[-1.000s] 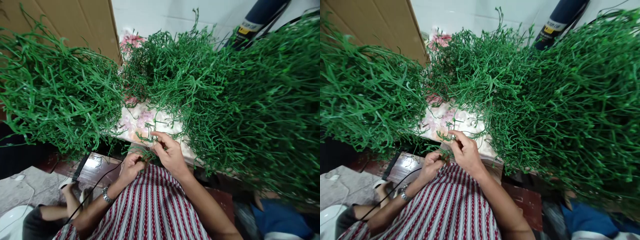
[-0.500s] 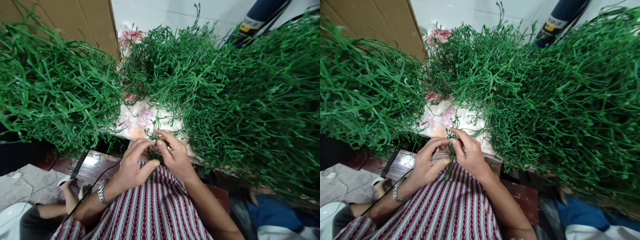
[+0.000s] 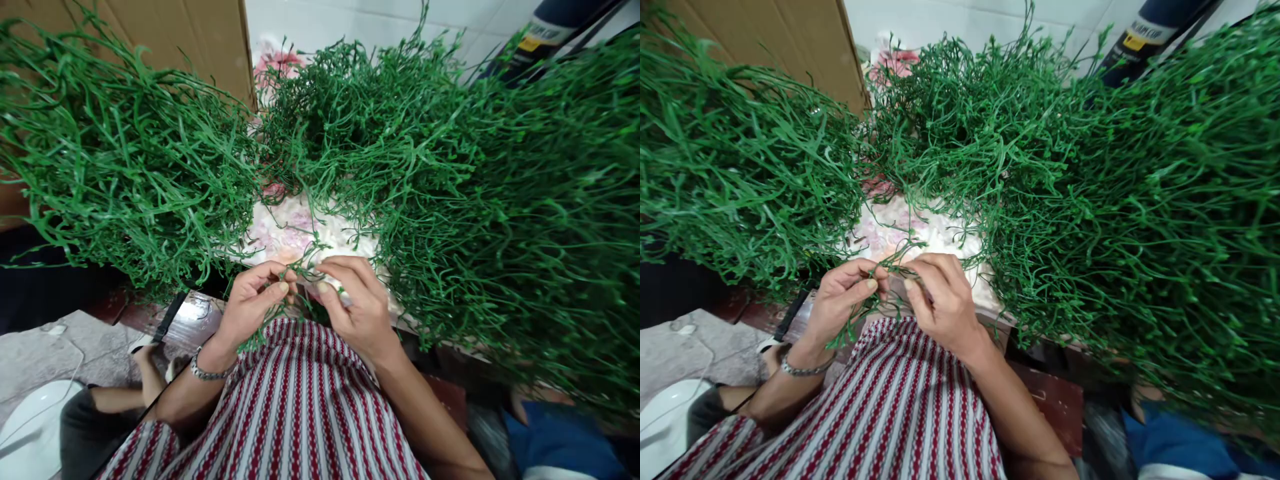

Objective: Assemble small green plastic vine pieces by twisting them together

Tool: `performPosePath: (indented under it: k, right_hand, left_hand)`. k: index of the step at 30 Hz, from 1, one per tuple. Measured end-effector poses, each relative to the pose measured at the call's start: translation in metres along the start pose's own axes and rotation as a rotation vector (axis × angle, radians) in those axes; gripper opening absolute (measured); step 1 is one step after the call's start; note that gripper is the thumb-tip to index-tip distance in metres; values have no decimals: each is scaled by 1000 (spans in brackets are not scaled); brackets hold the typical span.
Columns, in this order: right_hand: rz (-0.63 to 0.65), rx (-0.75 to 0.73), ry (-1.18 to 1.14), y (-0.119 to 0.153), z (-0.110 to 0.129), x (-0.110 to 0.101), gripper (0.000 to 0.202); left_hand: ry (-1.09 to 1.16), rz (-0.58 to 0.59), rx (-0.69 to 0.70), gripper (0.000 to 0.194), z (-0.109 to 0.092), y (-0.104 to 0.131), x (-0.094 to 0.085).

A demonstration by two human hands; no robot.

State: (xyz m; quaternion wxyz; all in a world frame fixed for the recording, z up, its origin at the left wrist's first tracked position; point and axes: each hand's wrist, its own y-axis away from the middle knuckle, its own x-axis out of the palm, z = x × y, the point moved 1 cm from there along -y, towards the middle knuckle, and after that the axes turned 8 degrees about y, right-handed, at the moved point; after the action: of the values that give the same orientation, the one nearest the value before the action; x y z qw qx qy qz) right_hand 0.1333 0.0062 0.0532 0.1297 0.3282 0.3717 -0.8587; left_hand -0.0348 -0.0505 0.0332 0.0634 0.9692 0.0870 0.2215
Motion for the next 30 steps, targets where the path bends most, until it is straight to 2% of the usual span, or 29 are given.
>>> performPosePath:
  k: [4, 7, 10, 12, 14, 16, 18, 22, 25, 27, 30]
  right_hand:
    - [55, -88, 14, -1, 0, 13, 25]
    - [49, -78, -4, 2, -2, 16, 17]
    - [74, -86, -18, 4, -5, 14, 11]
    - [136, -102, -17, 4, -7, 13, 10]
    - [214, -134, 9, 4, -8, 13, 11]
    - [274, -169, 43, 3, -9, 13, 11]
    - [298, -185, 45, 3, -10, 14, 12]
    - [239, -164, -36, 2, -10, 15, 15]
    - [168, -143, -52, 2, -9, 15, 14]
    - [142, -142, -39, 1, -9, 14, 12]
    - [146, -150, -9, 1, -10, 14, 11]
  left_hand:
    - [205, 99, -145, 13, 7, 1, 1]
    - [213, 127, -188, 14, 12, 1, 2]
    - [46, 96, -122, 12, 11, 1, 3]
    - [-125, 51, -45, 9, 7, -1, 5]
    - [-273, 53, -1, 12, 4, -3, 6]
    - [-338, 82, 24, 14, 3, -6, 6]
    - [-302, 87, 58, 13, 5, -10, 5]
    - [-112, 22, 130, 14, 15, -15, 3]
    - [-76, -13, 195, 13, 18, -15, 3]
    - [-79, 8, 163, 14, 18, -14, 5]
    - [-98, 78, 29, 19, 14, -12, 6]
